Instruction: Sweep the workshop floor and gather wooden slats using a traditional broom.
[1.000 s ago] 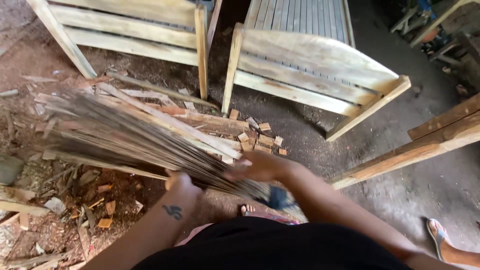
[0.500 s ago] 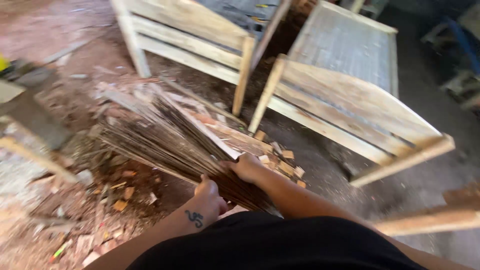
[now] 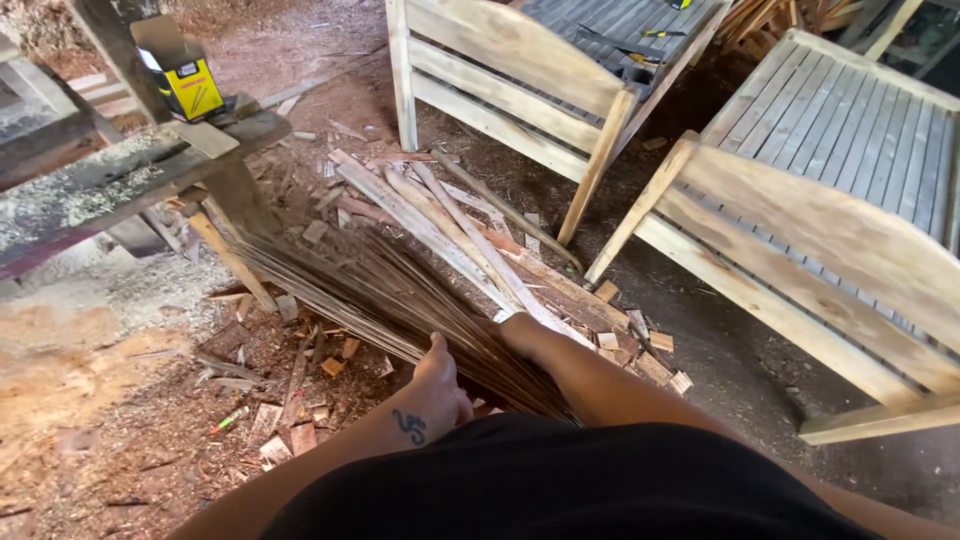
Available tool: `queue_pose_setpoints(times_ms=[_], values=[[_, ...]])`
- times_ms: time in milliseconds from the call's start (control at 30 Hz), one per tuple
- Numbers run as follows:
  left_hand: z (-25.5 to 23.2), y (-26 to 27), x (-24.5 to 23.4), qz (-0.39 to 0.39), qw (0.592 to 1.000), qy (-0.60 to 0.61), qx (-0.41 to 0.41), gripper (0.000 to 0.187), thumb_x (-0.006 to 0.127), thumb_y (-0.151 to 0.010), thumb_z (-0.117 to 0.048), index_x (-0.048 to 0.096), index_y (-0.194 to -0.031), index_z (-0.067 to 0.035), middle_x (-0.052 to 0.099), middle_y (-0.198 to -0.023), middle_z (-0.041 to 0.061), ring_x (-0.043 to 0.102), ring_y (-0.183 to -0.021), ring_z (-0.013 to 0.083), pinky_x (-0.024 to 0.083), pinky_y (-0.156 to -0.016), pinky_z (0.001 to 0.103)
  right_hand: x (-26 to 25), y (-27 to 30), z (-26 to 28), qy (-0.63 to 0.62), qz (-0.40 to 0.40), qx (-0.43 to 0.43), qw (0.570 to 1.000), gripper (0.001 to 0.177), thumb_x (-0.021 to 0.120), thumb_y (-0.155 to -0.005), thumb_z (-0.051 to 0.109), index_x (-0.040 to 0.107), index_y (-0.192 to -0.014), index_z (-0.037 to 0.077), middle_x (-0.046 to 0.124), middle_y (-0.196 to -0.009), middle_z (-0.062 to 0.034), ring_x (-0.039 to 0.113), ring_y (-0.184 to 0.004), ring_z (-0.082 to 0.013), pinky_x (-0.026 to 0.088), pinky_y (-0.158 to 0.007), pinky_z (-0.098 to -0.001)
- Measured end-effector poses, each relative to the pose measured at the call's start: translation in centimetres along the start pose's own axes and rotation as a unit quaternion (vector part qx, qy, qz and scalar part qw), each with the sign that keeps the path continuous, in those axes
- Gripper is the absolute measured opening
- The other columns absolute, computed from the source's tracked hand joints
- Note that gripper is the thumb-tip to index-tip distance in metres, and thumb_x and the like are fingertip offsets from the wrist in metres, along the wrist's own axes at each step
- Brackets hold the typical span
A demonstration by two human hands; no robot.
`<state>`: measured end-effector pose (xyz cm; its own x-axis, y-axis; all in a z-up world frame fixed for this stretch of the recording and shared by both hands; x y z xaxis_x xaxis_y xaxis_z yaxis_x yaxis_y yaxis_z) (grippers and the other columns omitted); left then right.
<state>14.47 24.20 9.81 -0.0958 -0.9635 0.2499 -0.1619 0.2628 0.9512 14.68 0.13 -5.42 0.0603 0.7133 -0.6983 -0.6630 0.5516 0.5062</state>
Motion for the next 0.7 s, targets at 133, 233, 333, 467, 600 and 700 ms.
queue_pose_setpoints(times_ms=[133,233,333,467,600,700], values=[[-0.1,-3.3,-1.1,-0.026,0.997,-0.079,0.000,0.094,0.038,-0.101,-0.074,0.007,-0.166,-0.012,0.006,-0.172,0.017,0.010,-0.157,0.0418,0.017,-0.118,0.070,-0.5,6.3,3.2,-0.078,0.056,0.033,0.995,0.092,0.051,-0.083,0.084,0.081,-0.100,-0.001,0.079,-0.098,-0.0228,0.077,-0.088,-0.0322,0.058,-0.086,-0.0398],[0.9,-3.2,0.2,0.016,0.995,-0.101,-0.009,0.096,0.036,-0.100,-0.074,-0.004,-0.166,-0.016,-0.009,-0.173,0.013,-0.006,-0.158,0.0442,0.012,-0.118,0.076,-0.9,8.7,2.7,-0.148,0.069,0.065,0.985,0.088,0.051,-0.083,0.082,0.080,-0.106,0.002,0.079,-0.102,-0.0208,0.076,-0.091,-0.0325,0.058,-0.086,-0.0403],[1.4,-1.4,0.4,-0.008,0.995,-0.097,-0.018,0.092,0.037,-0.101,-0.070,-0.001,-0.166,-0.017,-0.005,-0.173,0.014,-0.003,-0.157,0.0462,0.016,-0.116,0.079,-2.1,10.6,2.7,-0.197,0.067,0.075,0.975,0.086,0.050,-0.082,0.080,0.080,-0.112,0.005,0.079,-0.109,-0.0208,0.076,-0.095,-0.0330,0.057,-0.089,-0.0412],[1.8,-0.2,0.6,-0.029,0.996,-0.080,-0.003,0.077,0.035,-0.102,-0.065,0.027,-0.160,-0.015,0.035,-0.163,0.016,0.039,-0.149,0.0431,0.044,-0.110,0.069,-3.7,13.5,4.5,-0.205,0.093,0.090,0.970,0.090,0.042,-0.084,0.084,0.074,-0.123,0.010,0.070,-0.123,-0.0237,0.070,-0.109,-0.0367,0.053,-0.096,-0.0454],[1.9,0.6,0.7,-0.057,0.993,-0.106,-0.012,0.086,0.033,-0.101,-0.075,0.046,-0.153,-0.007,0.049,-0.154,0.018,0.045,-0.144,0.0397,0.038,-0.111,0.056,-4.4,15.4,6.5,-0.138,0.131,0.060,0.980,0.097,0.040,-0.083,0.086,0.066,-0.137,0.009,0.059,-0.135,-0.0249,0.060,-0.122,-0.0392,0.045,-0.101,-0.0507],[2.5,1.1,2.3,0.030,0.999,-0.030,-0.007,0.087,0.032,-0.102,-0.071,0.039,-0.155,-0.002,0.058,-0.148,0.023,0.060,-0.137,0.0399,0.053,-0.109,0.053,-3.6,16.0,6.0,-0.123,0.140,0.068,0.980,0.097,0.046,-0.084,0.082,0.071,-0.132,0.002,0.069,-0.128,-0.0276,0.069,-0.112,-0.0414,0.050,-0.099,-0.0466]])
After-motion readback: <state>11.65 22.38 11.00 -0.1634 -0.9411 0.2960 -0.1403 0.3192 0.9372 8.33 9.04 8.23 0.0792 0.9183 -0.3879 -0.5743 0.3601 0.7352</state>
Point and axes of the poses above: each hand's wrist, its own y-axis away from the middle knuckle, its own x-axis out of the palm, z = x × y, the point moved 9 cm from there along -y, towards the middle knuckle
